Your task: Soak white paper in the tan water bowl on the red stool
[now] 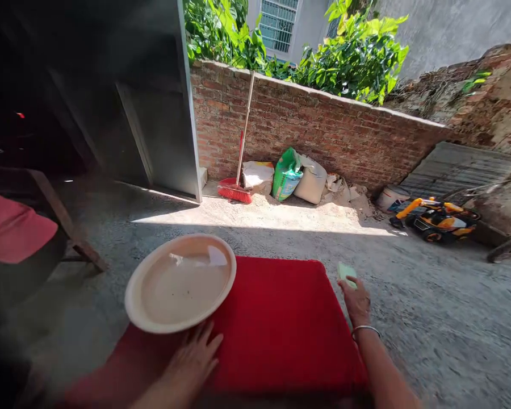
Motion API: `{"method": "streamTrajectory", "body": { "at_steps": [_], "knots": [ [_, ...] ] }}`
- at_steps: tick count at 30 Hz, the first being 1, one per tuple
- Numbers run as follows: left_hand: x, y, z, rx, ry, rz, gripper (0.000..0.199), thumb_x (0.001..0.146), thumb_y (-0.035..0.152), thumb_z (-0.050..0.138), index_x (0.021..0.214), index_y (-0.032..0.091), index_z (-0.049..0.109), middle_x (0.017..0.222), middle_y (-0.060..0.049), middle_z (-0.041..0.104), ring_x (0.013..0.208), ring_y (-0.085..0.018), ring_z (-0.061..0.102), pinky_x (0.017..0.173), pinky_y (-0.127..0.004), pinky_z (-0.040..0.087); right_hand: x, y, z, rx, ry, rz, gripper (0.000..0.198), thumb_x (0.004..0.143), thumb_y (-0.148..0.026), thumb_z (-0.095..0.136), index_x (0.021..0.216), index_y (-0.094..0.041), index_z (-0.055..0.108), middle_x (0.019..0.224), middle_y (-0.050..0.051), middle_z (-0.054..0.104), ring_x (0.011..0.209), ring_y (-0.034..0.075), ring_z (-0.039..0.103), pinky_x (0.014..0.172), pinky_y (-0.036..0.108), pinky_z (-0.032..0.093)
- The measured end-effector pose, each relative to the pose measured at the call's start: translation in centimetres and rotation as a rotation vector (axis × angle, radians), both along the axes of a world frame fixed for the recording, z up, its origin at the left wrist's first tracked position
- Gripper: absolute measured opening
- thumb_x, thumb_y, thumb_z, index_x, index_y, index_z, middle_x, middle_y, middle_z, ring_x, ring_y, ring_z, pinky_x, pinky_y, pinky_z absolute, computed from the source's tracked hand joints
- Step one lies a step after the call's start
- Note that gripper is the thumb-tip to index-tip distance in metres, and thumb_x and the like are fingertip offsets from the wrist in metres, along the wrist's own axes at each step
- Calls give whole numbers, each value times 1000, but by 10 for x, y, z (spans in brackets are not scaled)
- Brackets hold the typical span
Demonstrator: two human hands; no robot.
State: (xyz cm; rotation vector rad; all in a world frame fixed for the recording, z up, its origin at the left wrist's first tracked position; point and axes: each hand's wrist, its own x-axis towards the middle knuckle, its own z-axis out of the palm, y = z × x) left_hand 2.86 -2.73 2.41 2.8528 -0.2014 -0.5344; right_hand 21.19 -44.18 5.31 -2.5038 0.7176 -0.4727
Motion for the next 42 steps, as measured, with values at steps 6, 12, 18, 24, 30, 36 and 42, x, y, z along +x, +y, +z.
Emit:
{"method": "streamTrajectory", "body": {
  "at_steps": [6,12,18,24,30,36,42],
  "knots": [
    [-4,7,-37,-109,-69,1,51,93,27,56,144,23,58,159,-20,39,149,-39,32,119,-62,26,41,97,-15,52,177,72,55,77,-47,57,120,-14,65,112,22,63,101,37,64,85,50,49],
    [0,5,-30,-112,-79,13,48,93,28,57,141,21,61,156,-21,44,146,-40,36,116,-64,30,28,241,-44,110,184,491,40,75,-42,69,112,-26,70,110,7,59,100,25,64,86,36,47],
    [-6,6,-7,-131,-10,14,48,98,29,52,144,19,58,156,-22,42,148,-41,33,116,-63,30,12,271,-53,185,151,730,26,66,-38,74,90,-28,76,89,-1,62,87,20,63,78,29,48],
    [-9,5,-14,-147,-30,-23,48,96,28,53,143,15,58,156,-25,40,147,-44,32,114,-65,31,30,118,-9,83,135,221,60,74,-44,57,122,-9,66,104,18,65,111,37,60,90,44,48],
    [-6,1,-16,-129,-21,-22,47,93,25,55,138,12,61,153,-27,43,145,-45,34,112,-65,33,42,70,5,63,265,-43,59,76,-45,57,120,-8,66,115,28,61,110,44,63,84,50,50],
    [-8,-1,-16,-96,-20,-2,47,95,26,53,140,11,59,153,-27,43,145,-45,34,113,-64,34,46,203,-31,55,226,305,47,79,-43,61,120,-20,68,121,16,56,106,32,63,91,43,49],
    [-17,3,-17,-99,-94,-27,48,100,32,48,145,16,55,156,-22,43,147,-42,33,115,-63,33,13,282,-50,124,197,786,26,71,-34,73,96,-29,75,93,-1,57,94,19,62,86,27,48]
  ]
}}
